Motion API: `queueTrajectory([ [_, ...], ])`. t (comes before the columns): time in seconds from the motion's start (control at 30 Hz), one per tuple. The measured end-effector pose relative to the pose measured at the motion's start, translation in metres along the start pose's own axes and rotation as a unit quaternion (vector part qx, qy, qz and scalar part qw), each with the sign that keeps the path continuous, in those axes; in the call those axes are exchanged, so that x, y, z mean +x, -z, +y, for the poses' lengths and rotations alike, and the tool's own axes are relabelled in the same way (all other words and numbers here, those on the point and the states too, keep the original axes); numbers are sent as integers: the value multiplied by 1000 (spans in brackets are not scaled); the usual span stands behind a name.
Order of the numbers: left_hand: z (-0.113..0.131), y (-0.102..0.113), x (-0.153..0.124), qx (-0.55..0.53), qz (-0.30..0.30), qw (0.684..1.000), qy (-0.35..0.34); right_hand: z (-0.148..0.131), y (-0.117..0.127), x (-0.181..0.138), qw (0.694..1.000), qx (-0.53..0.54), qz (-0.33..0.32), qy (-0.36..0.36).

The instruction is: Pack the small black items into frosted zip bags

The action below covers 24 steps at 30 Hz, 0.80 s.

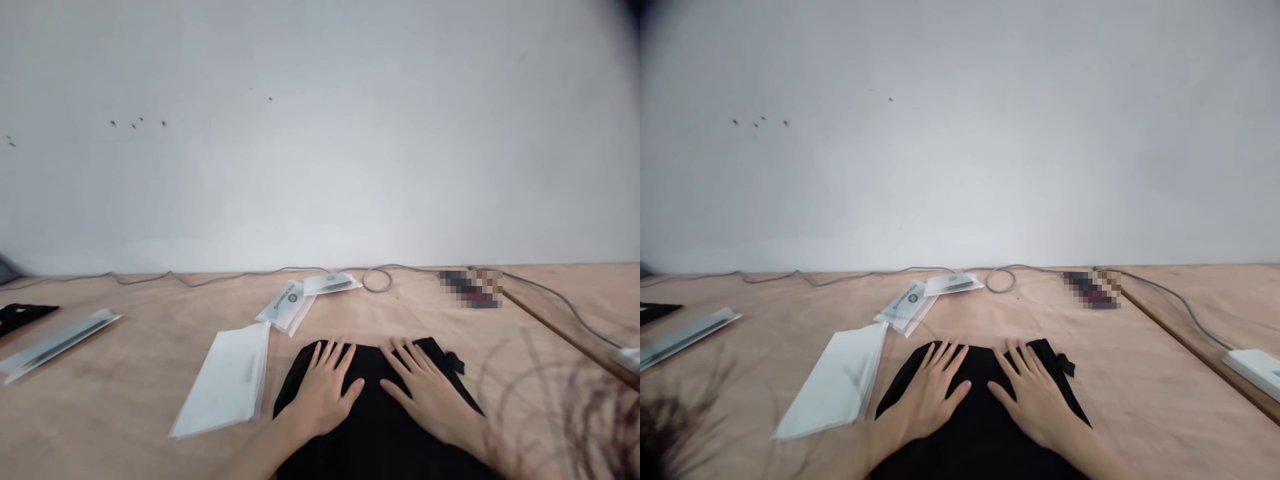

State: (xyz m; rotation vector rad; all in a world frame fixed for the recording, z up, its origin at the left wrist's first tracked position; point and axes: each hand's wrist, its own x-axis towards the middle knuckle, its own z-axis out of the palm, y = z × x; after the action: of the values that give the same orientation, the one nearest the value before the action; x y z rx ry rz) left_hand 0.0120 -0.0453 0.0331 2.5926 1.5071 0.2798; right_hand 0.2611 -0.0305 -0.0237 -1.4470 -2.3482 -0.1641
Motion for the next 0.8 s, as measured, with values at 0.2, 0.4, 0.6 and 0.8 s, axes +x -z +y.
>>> queueTrajectory([
  [0.2, -7, 0, 4, -14, 3, 1000, 25, 40, -13, 2, 999, -22, 6, -31],
  [0.4, -12, -7, 6, 51, 76, 994, 58, 45, -11, 3, 996, -22, -21, -80],
  [0.6, -36, 4, 63, 160, 173, 971, 31, 35, 3, 9, 995, -7, -54, -89],
  [0.8, -67, 11, 143, 211, 191, 959, -16, 35, 2, 9, 997, 0, -19, -76],
])
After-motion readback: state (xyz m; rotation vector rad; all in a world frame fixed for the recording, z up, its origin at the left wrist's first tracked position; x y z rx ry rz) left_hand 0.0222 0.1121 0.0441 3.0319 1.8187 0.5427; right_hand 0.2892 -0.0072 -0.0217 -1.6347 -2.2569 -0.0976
